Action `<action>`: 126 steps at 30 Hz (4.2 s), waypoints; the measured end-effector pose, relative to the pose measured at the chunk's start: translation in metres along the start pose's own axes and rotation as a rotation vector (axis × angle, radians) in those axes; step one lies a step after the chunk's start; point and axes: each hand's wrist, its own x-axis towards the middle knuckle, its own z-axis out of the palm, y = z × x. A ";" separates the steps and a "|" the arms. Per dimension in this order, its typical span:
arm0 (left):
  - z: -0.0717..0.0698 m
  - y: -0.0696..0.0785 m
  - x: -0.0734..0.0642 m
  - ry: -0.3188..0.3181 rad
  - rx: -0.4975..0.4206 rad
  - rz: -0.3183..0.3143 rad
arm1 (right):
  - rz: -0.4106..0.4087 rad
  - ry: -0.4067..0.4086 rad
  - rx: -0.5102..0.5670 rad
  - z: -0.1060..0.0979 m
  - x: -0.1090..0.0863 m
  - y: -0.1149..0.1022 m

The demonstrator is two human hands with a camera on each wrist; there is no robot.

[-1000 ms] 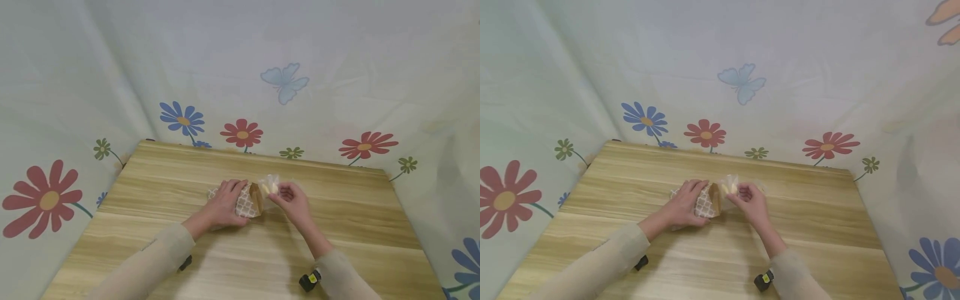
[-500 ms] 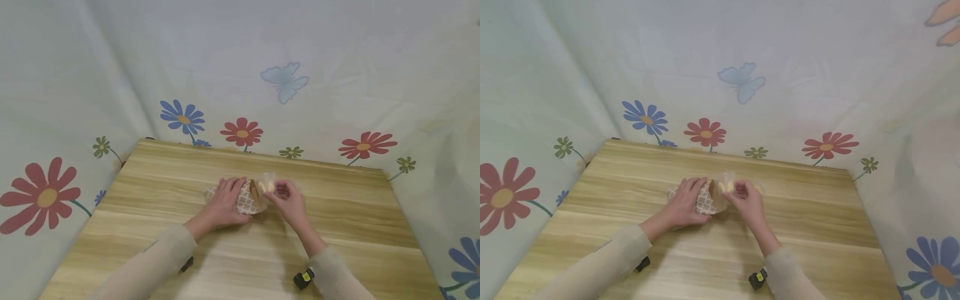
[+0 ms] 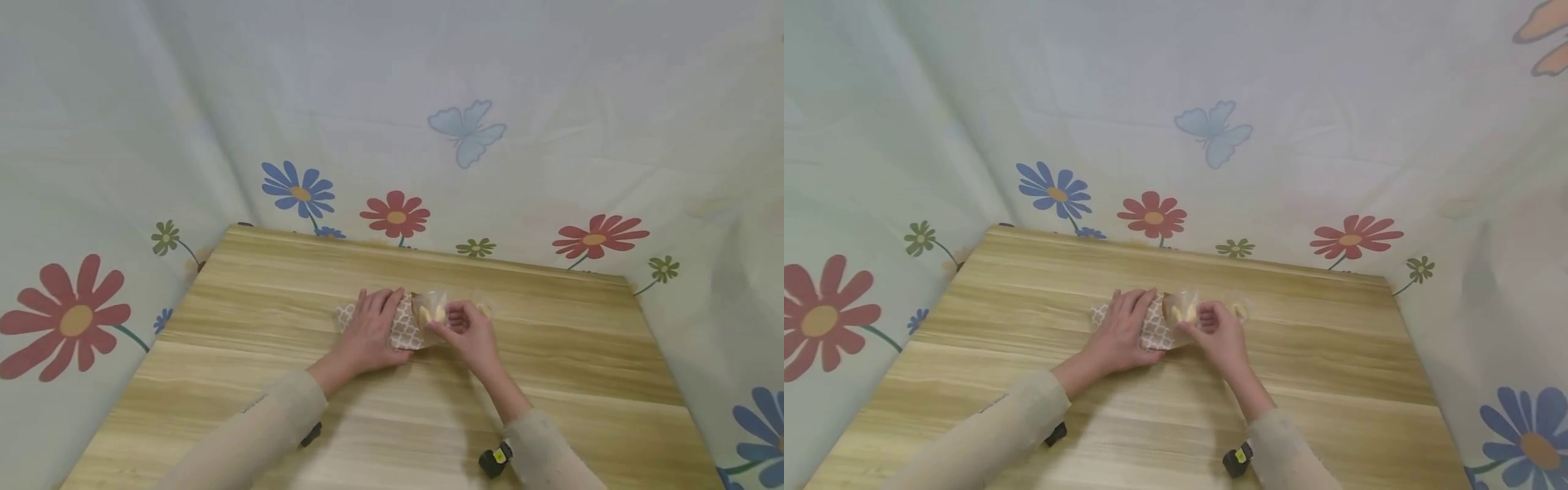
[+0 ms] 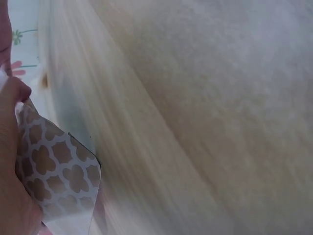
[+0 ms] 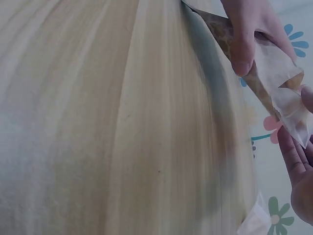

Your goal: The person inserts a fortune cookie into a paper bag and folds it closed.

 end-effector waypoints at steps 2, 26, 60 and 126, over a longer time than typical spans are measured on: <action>0.001 0.000 0.000 0.014 0.007 0.012 | -0.005 0.000 -0.019 0.001 0.002 0.000; 0.007 0.000 -0.002 0.070 -0.145 -0.029 | -0.230 -0.062 -0.043 0.003 0.007 -0.015; -0.002 0.001 -0.002 0.069 -0.333 -0.020 | -0.121 -0.200 0.055 -0.014 0.020 -0.021; -0.006 0.009 -0.003 -0.057 -0.414 -0.040 | 0.033 -0.200 -0.396 -0.097 0.063 0.055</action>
